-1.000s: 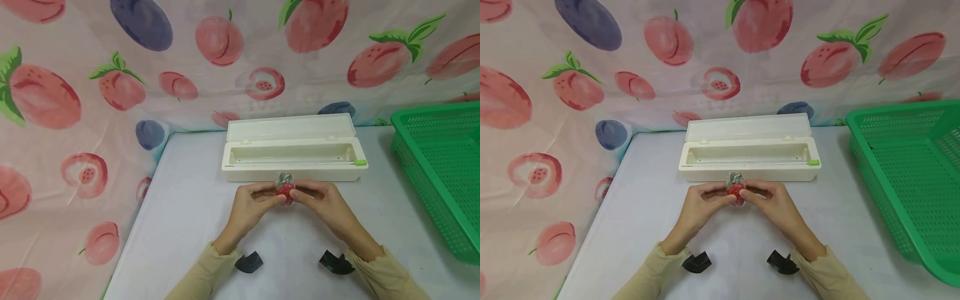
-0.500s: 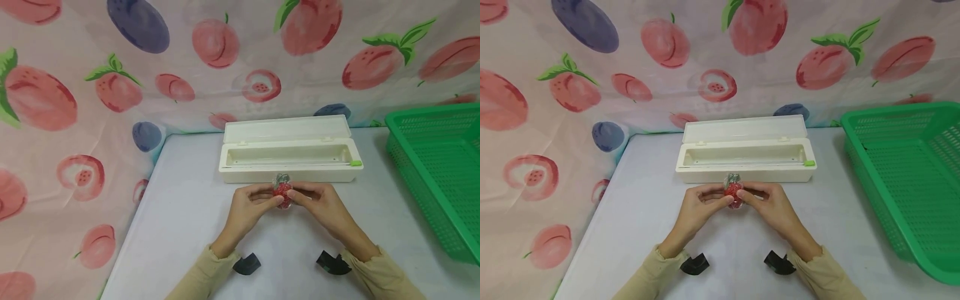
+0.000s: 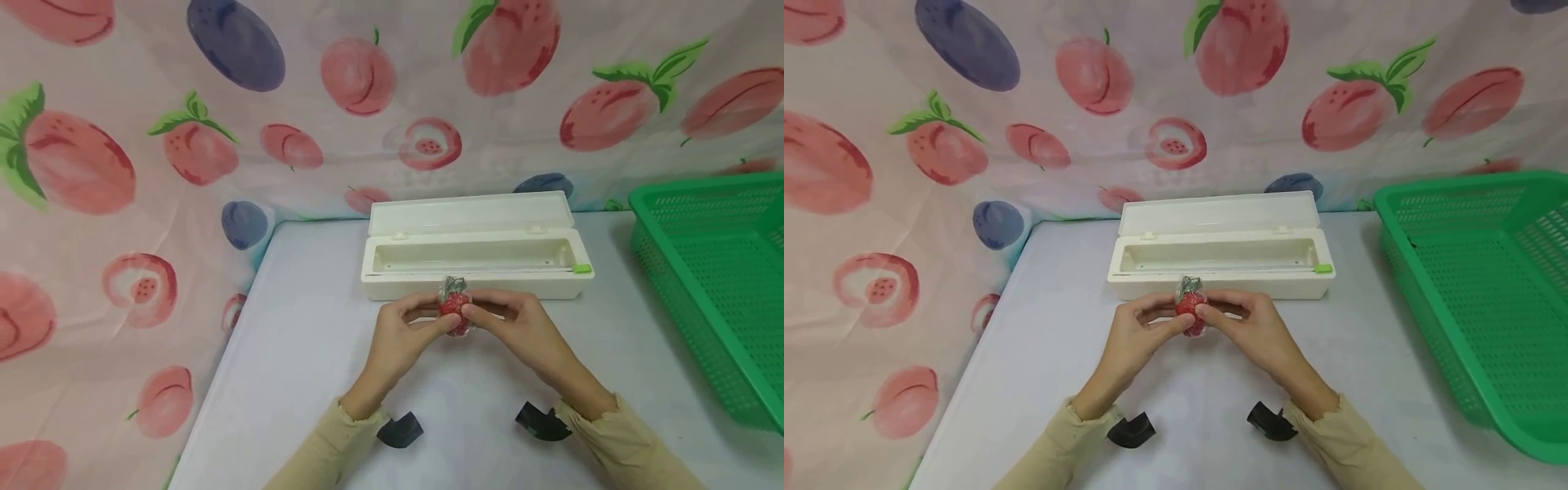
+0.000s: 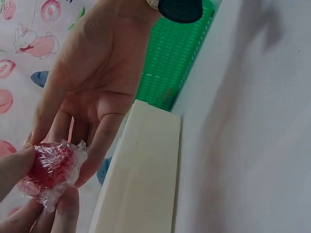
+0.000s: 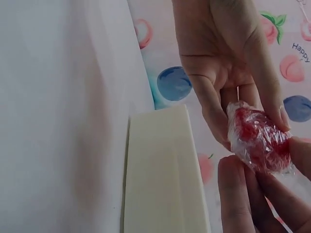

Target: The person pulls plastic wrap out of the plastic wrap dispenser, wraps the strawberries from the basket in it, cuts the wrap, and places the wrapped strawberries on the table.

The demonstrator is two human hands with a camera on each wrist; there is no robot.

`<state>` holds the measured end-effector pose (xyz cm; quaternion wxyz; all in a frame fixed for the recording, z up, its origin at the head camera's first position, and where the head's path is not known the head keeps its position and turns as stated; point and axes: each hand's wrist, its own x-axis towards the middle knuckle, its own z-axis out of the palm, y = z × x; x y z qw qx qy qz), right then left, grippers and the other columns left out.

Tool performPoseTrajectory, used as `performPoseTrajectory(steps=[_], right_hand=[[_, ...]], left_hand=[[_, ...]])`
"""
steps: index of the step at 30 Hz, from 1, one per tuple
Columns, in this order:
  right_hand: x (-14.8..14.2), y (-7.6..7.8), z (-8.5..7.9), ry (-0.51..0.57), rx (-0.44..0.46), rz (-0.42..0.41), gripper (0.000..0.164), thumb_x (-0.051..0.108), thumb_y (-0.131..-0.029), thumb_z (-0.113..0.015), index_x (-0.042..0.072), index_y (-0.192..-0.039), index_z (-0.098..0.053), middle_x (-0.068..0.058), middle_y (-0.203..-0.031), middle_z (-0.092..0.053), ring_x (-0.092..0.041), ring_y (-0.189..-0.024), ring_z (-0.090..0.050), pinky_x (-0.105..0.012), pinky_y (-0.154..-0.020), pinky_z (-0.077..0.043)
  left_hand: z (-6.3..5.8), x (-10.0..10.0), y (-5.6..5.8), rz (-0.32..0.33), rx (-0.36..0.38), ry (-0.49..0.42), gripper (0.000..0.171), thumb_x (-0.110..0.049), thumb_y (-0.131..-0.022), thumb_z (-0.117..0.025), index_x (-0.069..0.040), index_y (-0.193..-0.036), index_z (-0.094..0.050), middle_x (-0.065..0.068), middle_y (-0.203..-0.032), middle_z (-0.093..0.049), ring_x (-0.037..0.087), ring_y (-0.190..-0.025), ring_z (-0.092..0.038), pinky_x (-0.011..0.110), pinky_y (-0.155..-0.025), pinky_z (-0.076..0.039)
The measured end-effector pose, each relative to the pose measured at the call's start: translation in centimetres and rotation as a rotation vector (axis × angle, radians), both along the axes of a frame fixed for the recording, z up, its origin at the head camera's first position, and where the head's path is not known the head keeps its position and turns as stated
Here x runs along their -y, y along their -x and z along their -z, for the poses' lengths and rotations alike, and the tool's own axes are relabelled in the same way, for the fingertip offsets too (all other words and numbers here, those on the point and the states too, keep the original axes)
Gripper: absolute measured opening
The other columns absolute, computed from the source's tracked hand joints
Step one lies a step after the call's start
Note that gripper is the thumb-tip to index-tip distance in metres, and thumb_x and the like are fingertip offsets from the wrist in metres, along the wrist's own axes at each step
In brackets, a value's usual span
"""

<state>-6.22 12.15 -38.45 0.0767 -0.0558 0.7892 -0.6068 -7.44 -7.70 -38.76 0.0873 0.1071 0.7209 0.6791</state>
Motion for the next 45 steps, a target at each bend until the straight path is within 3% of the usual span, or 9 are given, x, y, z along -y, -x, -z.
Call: performPoseTrajectory(steps=[5, 10, 19, 25, 32, 42, 45], right_hand=[[-0.2, 0.1, -0.2, -0.029, -0.034, -0.045, 0.044, 0.035, -0.094, -0.069, 0.01, -0.129, -0.065, -0.006, -0.129, -0.066, -0.024, -0.121, -0.06, -0.033, -0.093, -0.055], [-0.9, 0.2, -0.1, 0.0, -0.059, -0.085, 0.044, 0.029, -0.094, -0.07, 0.007, -0.132, -0.062, -0.011, -0.132, -0.064, -0.023, -0.118, -0.064, -0.03, -0.092, -0.056], [-3.5, -0.1, 0.6, -0.004, -0.072, -0.074, 0.041, 0.023, -0.095, -0.068, 0.003, -0.13, -0.061, -0.017, -0.128, -0.064, -0.02, -0.108, -0.069, -0.029, -0.089, -0.057], [-5.1, -0.3, 1.2, -0.109, -0.128, -0.04, 0.038, 0.025, -0.096, -0.067, 0.001, -0.126, -0.064, -0.016, -0.122, -0.067, -0.012, -0.101, -0.07, -0.017, -0.087, -0.054], [-6.9, -0.5, 1.9, -0.137, -0.198, -0.026, 0.034, 0.016, -0.097, -0.065, -0.002, -0.125, -0.063, -0.021, -0.119, -0.067, -0.012, -0.099, -0.07, -0.017, -0.083, -0.055], [-7.9, -0.6, 2.7, -0.126, -0.221, -0.044, 0.032, 0.006, -0.097, -0.063, -0.007, -0.126, -0.06, -0.026, -0.117, -0.065, -0.009, -0.098, -0.07, -0.019, -0.081, -0.057], [-8.1, -0.5, 2.9, -0.117, -0.229, -0.052, 0.032, 0.004, -0.097, -0.062, -0.007, -0.126, -0.06, -0.019, -0.115, -0.067, -0.007, -0.098, -0.069, -0.02, -0.079, -0.057]], left_hand=[[-0.2, 0.8, 0.1, -0.011, 0.002, 0.022, 0.036, -0.015, -0.082, -0.082, -0.005, -0.115, -0.071, 0.011, -0.108, -0.072, 0.019, -0.1, -0.069, 0.03, -0.083, -0.059], [-0.1, 2.3, 0.2, -0.051, 0.01, 0.052, 0.036, -0.014, -0.08, -0.084, -0.006, -0.112, -0.07, 0.01, -0.108, -0.071, 0.019, -0.099, -0.069, 0.028, -0.083, -0.059], [0.4, 6.2, 0.3, -0.125, 0.016, 0.1, 0.035, -0.012, -0.081, -0.083, -0.004, -0.113, -0.071, 0.011, -0.108, -0.072, 0.02, -0.099, -0.069, 0.029, -0.082, -0.059], [1.0, 8.8, 0.4, -0.198, 0.076, 0.19, 0.037, -0.015, -0.082, -0.082, -0.007, -0.116, -0.071, 0.011, -0.106, -0.073, 0.022, -0.099, -0.07, 0.025, -0.078, -0.058], [2.3, 11.4, 0.6, -0.26, 0.09, 0.357, 0.039, -0.025, -0.082, -0.082, -0.007, -0.116, -0.072, 0.009, -0.105, -0.074, 0.02, -0.099, -0.069, 0.021, -0.076, -0.056], [3.8, 14.6, 1.3, -0.367, 0.1, 0.446, 0.039, -0.03, -0.083, -0.082, -0.007, -0.112, -0.073, 0.01, -0.107, -0.075, 0.019, -0.098, -0.071, 0.017, -0.076, -0.054], [3.8, 15.2, 1.4, -0.375, 0.132, 0.477, 0.038, -0.031, -0.084, -0.081, -0.007, -0.113, -0.073, 0.01, -0.107, -0.074, 0.019, -0.099, -0.07, 0.018, -0.077, -0.053]])
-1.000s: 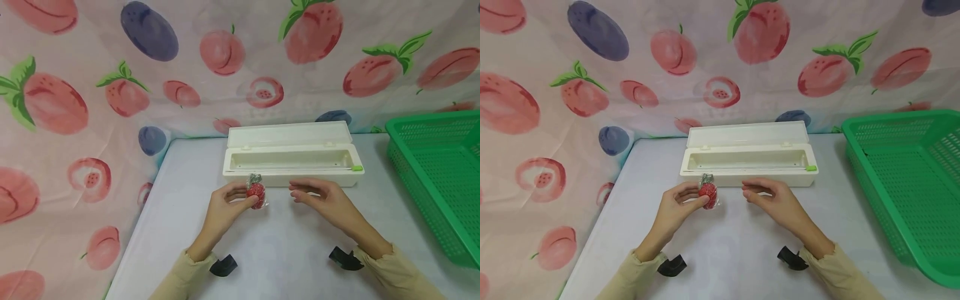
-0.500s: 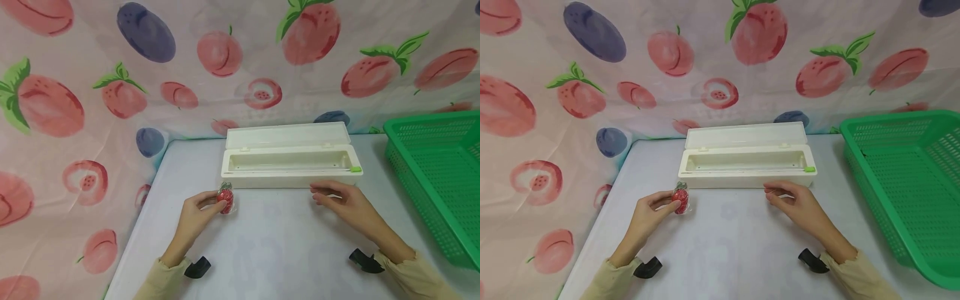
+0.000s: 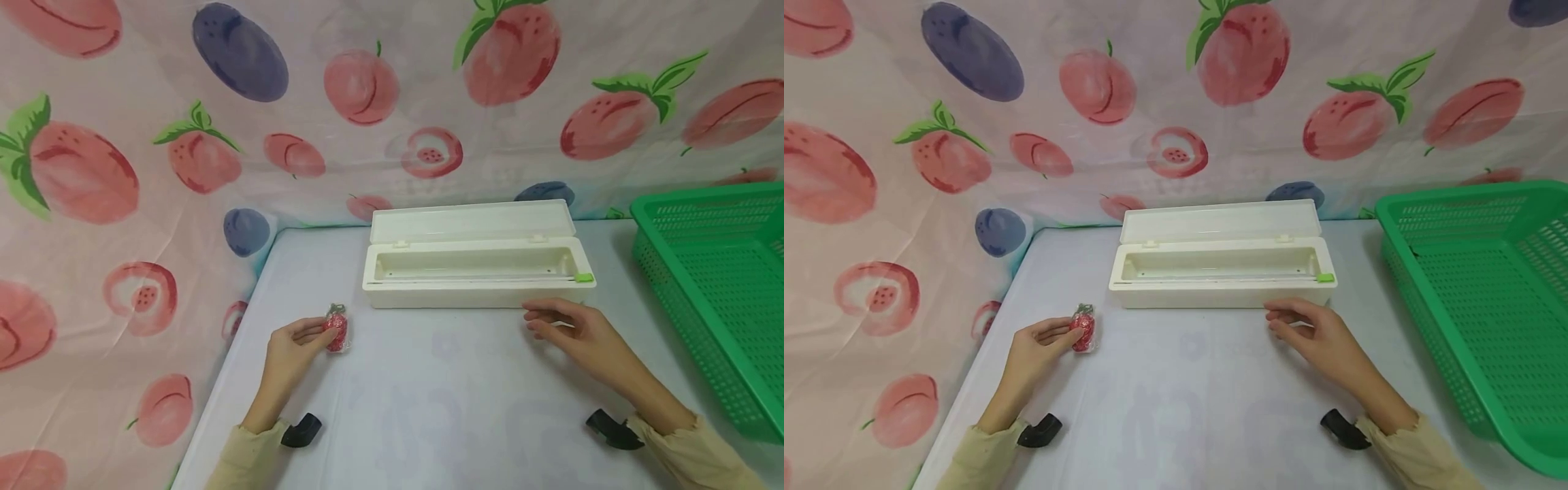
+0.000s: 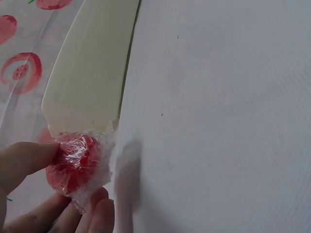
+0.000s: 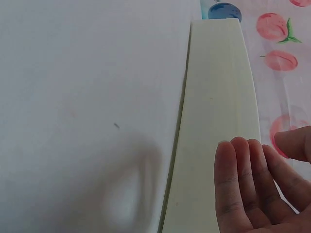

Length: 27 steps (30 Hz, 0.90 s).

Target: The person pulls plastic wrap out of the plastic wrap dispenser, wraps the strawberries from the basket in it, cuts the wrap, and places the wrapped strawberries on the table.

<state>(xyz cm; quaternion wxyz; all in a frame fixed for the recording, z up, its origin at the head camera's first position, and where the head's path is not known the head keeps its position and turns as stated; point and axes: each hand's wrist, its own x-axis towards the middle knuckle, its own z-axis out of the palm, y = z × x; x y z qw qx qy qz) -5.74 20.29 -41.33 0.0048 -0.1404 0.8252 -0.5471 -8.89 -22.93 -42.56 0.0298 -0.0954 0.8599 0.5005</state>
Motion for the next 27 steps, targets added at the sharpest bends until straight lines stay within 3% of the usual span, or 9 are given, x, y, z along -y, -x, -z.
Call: performPoseTrajectory(steps=[4, 9, 14, 20, 24, 27], right_hand=[[-0.4, -0.1, 0.1, 0.012, -0.01, -0.006, 0.031, 0.002, -0.096, -0.062, -0.007, -0.126, -0.059, -0.005, -0.113, -0.069, -0.006, -0.096, -0.07, -0.022, -0.078, -0.058], [-0.8, -0.2, -0.3, 0.0, 0.002, -0.004, 0.031, 0.004, -0.097, -0.061, -0.007, -0.126, -0.059, -0.01, -0.113, -0.069, -0.01, -0.094, -0.071, -0.023, -0.078, -0.058], [-0.8, -0.2, -0.4, 0.019, -0.004, -0.03, 0.031, 0.002, -0.098, -0.06, -0.008, -0.127, -0.058, -0.001, -0.112, -0.069, -0.01, -0.095, -0.07, -0.023, -0.078, -0.058], [-0.6, -0.1, -0.8, -0.001, -0.02, -0.039, 0.03, 0.003, -0.098, -0.061, -0.006, -0.126, -0.06, 0.005, -0.111, -0.068, -0.007, -0.096, -0.069, -0.023, -0.077, -0.058], [-0.8, -0.1, -1.4, -0.042, -0.046, -0.016, 0.031, 0.003, -0.096, -0.063, -0.004, -0.126, -0.061, 0.012, -0.11, -0.067, -0.005, -0.095, -0.068, -0.021, -0.075, -0.058], [-0.7, 0.0, -1.9, -0.102, -0.09, 0.015, 0.031, 0.005, -0.095, -0.066, 0.001, -0.125, -0.064, 0.009, -0.112, -0.068, 0.001, -0.096, -0.065, -0.017, -0.076, -0.055]], left_hand=[[0.0, 0.3, 0.0, 0.003, 0.035, 0.066, 0.038, -0.032, -0.086, -0.078, -0.007, -0.114, -0.073, 0.01, -0.108, -0.075, 0.02, -0.1, -0.07, 0.024, -0.079, -0.052], [-0.1, 0.5, 0.1, 0.016, 0.011, 0.145, 0.041, -0.033, -0.088, -0.077, -0.006, -0.118, -0.071, 0.011, -0.107, -0.074, 0.023, -0.101, -0.068, 0.027, -0.079, -0.051], [-0.3, 0.8, 0.1, 0.023, -0.016, 0.126, 0.054, -0.035, -0.087, -0.078, -0.006, -0.13, -0.063, 0.012, -0.114, -0.072, 0.023, -0.105, -0.067, 0.019, -0.081, -0.051], [-1.4, 1.2, 0.5, 0.021, -0.119, 0.137, 0.048, -0.03, -0.089, -0.077, -0.006, -0.128, -0.063, 0.012, -0.117, -0.071, 0.023, -0.105, -0.067, 0.012, -0.083, -0.048], [-2.3, 0.6, 1.0, 0.036, -0.182, 0.157, 0.044, -0.028, -0.088, -0.078, -0.006, -0.124, -0.066, 0.012, -0.115, -0.071, 0.021, -0.103, -0.067, 0.023, -0.086, -0.053], [-3.1, -0.5, 1.4, 0.065, -0.225, 0.171, 0.04, -0.027, -0.087, -0.079, -0.008, -0.12, -0.068, 0.01, -0.115, -0.072, 0.021, -0.102, -0.068, 0.033, -0.086, -0.055]])
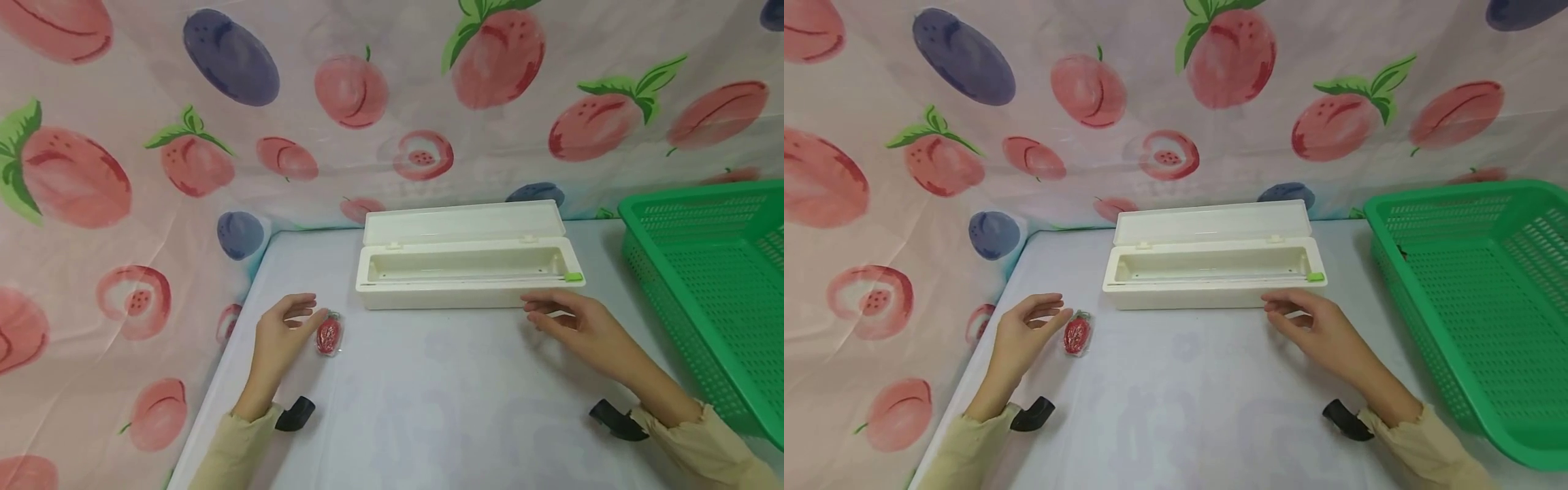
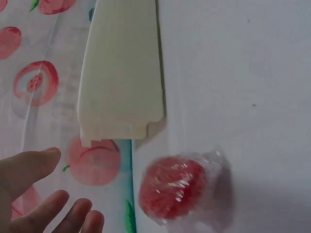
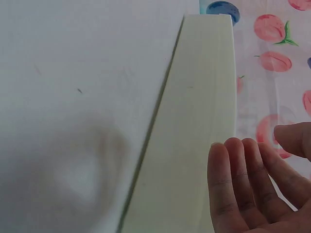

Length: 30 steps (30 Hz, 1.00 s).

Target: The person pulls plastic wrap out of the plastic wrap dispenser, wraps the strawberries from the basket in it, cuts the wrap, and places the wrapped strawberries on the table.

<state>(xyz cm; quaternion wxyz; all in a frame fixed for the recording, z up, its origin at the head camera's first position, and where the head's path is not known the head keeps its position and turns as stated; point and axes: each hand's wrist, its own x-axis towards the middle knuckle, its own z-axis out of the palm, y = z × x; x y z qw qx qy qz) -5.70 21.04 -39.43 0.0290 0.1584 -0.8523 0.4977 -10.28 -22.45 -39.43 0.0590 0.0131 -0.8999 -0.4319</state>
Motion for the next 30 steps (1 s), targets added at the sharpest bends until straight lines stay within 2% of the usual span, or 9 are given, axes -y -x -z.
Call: performPoseTrajectory(steps=[4, 7, 11, 13, 19, 22, 26, 30], right_hand=[[0.7, 0.2, -0.7, -0.09, -0.121, 0.009, 0.03, 0.002, -0.09, -0.07, 0.006, -0.12, -0.067, -0.001, -0.112, -0.069, 0.003, -0.095, -0.062, -0.013, -0.078, -0.053], [1.2, 0.7, -1.2, -0.152, -0.213, -0.008, 0.032, -0.002, -0.087, -0.073, 0.006, -0.117, -0.067, -0.005, -0.11, -0.069, -0.004, -0.093, -0.064, -0.015, -0.079, -0.054], [1.8, 1.6, -1.8, -0.244, -0.271, 0.002, 0.03, 0.002, -0.087, -0.074, 0.006, -0.116, -0.067, -0.005, -0.11, -0.069, -0.013, -0.091, -0.067, -0.02, -0.078, -0.056], [1.9, 2.0, -1.9, -0.282, -0.278, 0.013, 0.03, 0.004, -0.088, -0.074, 0.006, -0.117, -0.067, -0.005, -0.11, -0.068, -0.016, -0.093, -0.066, -0.023, -0.078, -0.056], [2.7, 3.2, -2.2, -0.336, -0.263, 0.033, 0.029, 0.009, -0.09, -0.073, 0.005, -0.117, -0.067, -0.005, -0.113, -0.066, -0.022, -0.104, -0.061, -0.043, -0.086, -0.054], [3.1, 3.9, -2.2, -0.348, -0.242, 0.032, 0.029, 0.01, -0.091, -0.072, 0.003, -0.118, -0.067, -0.009, -0.116, -0.065, -0.027, -0.109, -0.059, -0.048, -0.09, -0.054], [3.6, 4.8, -2.3, -0.372, -0.202, 0.03, 0.03, 0.011, -0.092, -0.071, 0.002, -0.119, -0.066, -0.014, -0.12, -0.065, -0.032, -0.114, -0.058, -0.052, -0.094, -0.052], [4.0, 5.5, -2.3, -0.392, -0.137, 0.016, 0.032, 0.014, -0.094, -0.07, 0.002, -0.123, -0.065, -0.016, -0.124, -0.063, -0.034, -0.12, -0.055, -0.054, -0.1, -0.048]], left_hand=[[-1.2, -1.7, 0.5, 0.053, -0.05, 0.002, 0.035, -0.026, -0.086, -0.079, -0.012, -0.117, -0.07, 0.006, -0.114, -0.072, 0.019, -0.101, -0.068, 0.032, -0.08, -0.054], [-2.1, -3.0, 0.9, 0.097, -0.082, -0.002, 0.033, -0.025, -0.086, -0.079, -0.013, -0.115, -0.07, 0.003, -0.113, -0.072, 0.018, -0.1, -0.067, 0.033, -0.079, -0.054], [-2.7, -4.4, 1.6, 0.167, -0.118, 0.0, 0.031, -0.022, -0.087, -0.078, -0.011, -0.115, -0.07, 0.004, -0.113, -0.072, 0.019, -0.101, -0.066, 0.041, -0.083, -0.054], [-2.8, -5.1, 2.0, 0.208, -0.133, -0.006, 0.03, -0.021, -0.088, -0.077, -0.009, -0.115, -0.07, 0.005, -0.113, -0.072, 0.019, -0.101, -0.066, 0.042, -0.085, -0.054], [-2.6, -6.8, 3.0, 0.325, -0.182, -0.011, 0.026, -0.013, -0.088, -0.076, -0.006, -0.113, -0.072, 0.006, -0.11, -0.072, 0.02, -0.099, -0.065, 0.041, -0.086, -0.054], [-2.5, -7.6, 3.5, 0.371, -0.193, -0.003, 0.025, -0.012, -0.089, -0.075, -0.007, -0.113, -0.072, 0.006, -0.11, -0.073, 0.02, -0.103, -0.065, 0.039, -0.093, -0.051], [-2.3, -8.8, 4.3, 0.423, -0.164, 0.017, 0.026, -0.014, -0.091, -0.072, -0.008, -0.117, -0.071, 0.006, -0.115, -0.072, 0.02, -0.112, -0.065, 0.04, -0.103, -0.048], [-2.1, -9.9, 5.1, 0.468, -0.126, 0.067, 0.03, -0.014, -0.093, -0.071, -0.007, -0.122, -0.069, 0.006, -0.121, -0.07, 0.02, -0.12, -0.062, 0.037, -0.105, -0.047]])
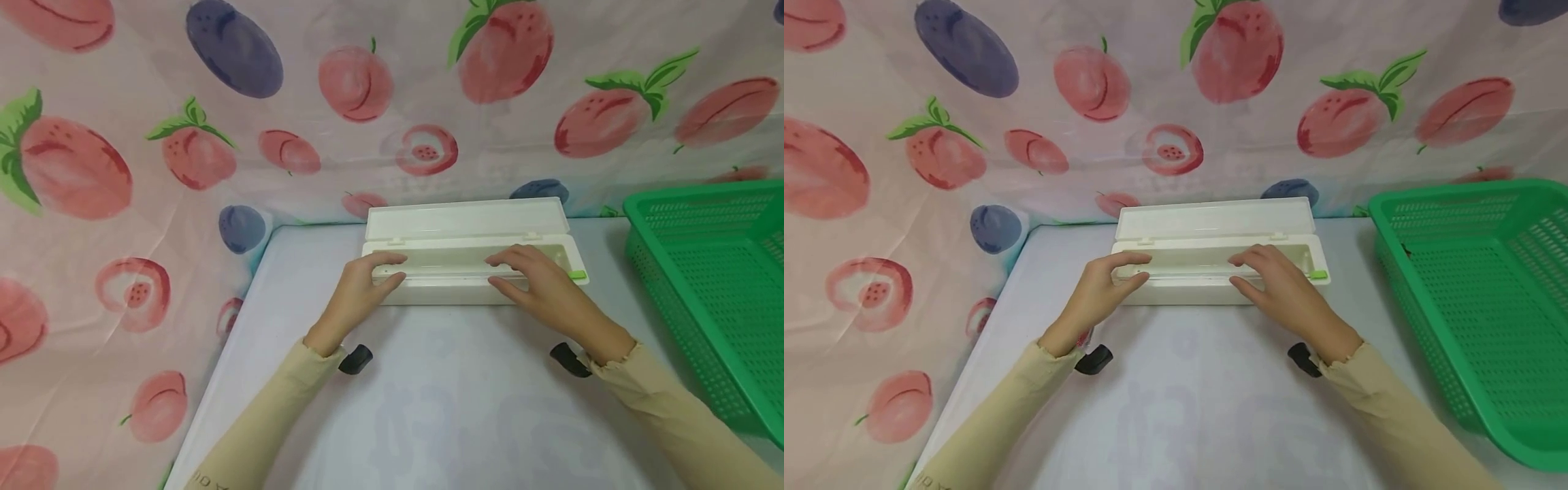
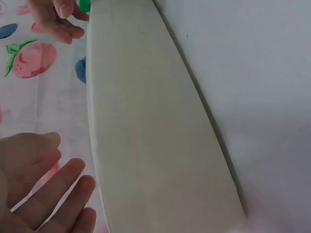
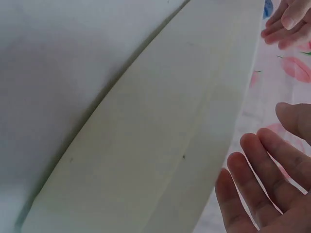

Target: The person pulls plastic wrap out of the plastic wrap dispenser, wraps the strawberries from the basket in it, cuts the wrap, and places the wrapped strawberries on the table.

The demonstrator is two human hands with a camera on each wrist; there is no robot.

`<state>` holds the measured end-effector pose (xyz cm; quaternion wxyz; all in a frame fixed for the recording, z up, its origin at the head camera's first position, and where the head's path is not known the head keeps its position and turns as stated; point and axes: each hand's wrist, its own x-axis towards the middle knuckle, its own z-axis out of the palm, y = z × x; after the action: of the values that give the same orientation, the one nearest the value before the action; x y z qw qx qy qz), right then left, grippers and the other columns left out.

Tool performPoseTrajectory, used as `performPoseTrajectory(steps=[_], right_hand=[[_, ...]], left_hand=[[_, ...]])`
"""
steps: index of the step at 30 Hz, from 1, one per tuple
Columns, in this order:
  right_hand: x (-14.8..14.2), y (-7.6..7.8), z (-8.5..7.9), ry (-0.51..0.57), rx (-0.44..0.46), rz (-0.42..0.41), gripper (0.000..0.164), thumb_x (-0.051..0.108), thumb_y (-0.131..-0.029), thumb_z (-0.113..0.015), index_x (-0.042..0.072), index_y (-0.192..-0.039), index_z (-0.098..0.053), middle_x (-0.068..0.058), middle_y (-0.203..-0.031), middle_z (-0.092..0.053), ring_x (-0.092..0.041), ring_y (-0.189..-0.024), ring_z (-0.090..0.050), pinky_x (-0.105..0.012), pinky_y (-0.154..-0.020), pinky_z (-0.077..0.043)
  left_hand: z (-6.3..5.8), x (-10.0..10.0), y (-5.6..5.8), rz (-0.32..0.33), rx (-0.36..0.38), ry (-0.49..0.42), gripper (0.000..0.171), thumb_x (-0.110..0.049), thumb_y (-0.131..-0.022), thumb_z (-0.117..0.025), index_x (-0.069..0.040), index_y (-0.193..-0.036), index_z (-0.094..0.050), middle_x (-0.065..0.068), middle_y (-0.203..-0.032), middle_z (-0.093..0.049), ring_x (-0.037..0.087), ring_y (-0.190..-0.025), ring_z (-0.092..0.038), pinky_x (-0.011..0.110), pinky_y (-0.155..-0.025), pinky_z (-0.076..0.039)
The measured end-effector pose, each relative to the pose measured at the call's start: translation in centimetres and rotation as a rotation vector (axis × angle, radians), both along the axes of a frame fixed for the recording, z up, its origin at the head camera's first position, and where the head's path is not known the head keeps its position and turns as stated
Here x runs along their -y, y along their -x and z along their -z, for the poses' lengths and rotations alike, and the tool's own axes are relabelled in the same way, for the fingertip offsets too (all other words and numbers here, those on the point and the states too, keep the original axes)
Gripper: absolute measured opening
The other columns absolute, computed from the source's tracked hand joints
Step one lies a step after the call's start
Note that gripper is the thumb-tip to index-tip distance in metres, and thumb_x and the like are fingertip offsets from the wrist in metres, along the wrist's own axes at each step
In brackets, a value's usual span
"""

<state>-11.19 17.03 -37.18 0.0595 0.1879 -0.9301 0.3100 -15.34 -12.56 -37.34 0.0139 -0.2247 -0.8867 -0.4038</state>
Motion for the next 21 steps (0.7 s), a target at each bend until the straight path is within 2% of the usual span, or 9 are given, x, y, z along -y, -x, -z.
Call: performPoseTrajectory(steps=[9, 13, 16, 21], right_hand=[[0.7, 1.7, 0.8, -0.053, 0.111, -0.052, 0.036, 0.018, -0.096, -0.066, 0.0, -0.127, -0.063, -0.019, -0.13, -0.061, -0.037, -0.128, -0.051, -0.055, -0.107, -0.043], [1.0, 2.0, 0.8, -0.06, 0.145, -0.06, 0.029, 0.018, -0.097, -0.064, 0.001, -0.12, -0.068, -0.016, -0.122, -0.067, -0.034, -0.121, -0.057, -0.053, -0.102, -0.047], [1.1, 2.3, 0.9, -0.055, 0.156, -0.056, 0.023, 0.017, -0.097, -0.065, 0.002, -0.114, -0.071, -0.012, -0.112, -0.07, -0.03, -0.112, -0.062, -0.049, -0.096, -0.052], [1.2, 2.7, 0.9, -0.041, 0.147, -0.046, 0.017, 0.014, -0.095, -0.067, 0.004, -0.107, -0.074, -0.009, -0.103, -0.072, -0.026, -0.102, -0.065, -0.045, -0.087, -0.055]], left_hand=[[0.4, -1.5, 1.3, 0.094, 0.055, 0.111, 0.03, -0.015, -0.093, -0.071, -0.001, -0.119, -0.07, 0.009, -0.121, -0.071, 0.023, -0.122, -0.061, 0.036, -0.106, -0.046], [0.3, -1.8, 1.6, 0.127, 0.093, 0.093, 0.024, -0.013, -0.094, -0.069, -0.002, -0.115, -0.073, 0.008, -0.114, -0.073, 0.021, -0.111, -0.067, 0.034, -0.098, -0.052], [0.2, -2.0, 1.7, 0.127, 0.117, 0.071, 0.02, -0.011, -0.094, -0.069, -0.003, -0.111, -0.074, 0.006, -0.108, -0.075, 0.019, -0.101, -0.07, 0.03, -0.09, -0.055], [0.2, -2.1, 2.0, 0.114, 0.101, 0.062, 0.016, -0.01, -0.093, -0.07, -0.004, -0.107, -0.076, 0.005, -0.104, -0.076, 0.018, -0.095, -0.071, 0.027, -0.084, -0.057]])
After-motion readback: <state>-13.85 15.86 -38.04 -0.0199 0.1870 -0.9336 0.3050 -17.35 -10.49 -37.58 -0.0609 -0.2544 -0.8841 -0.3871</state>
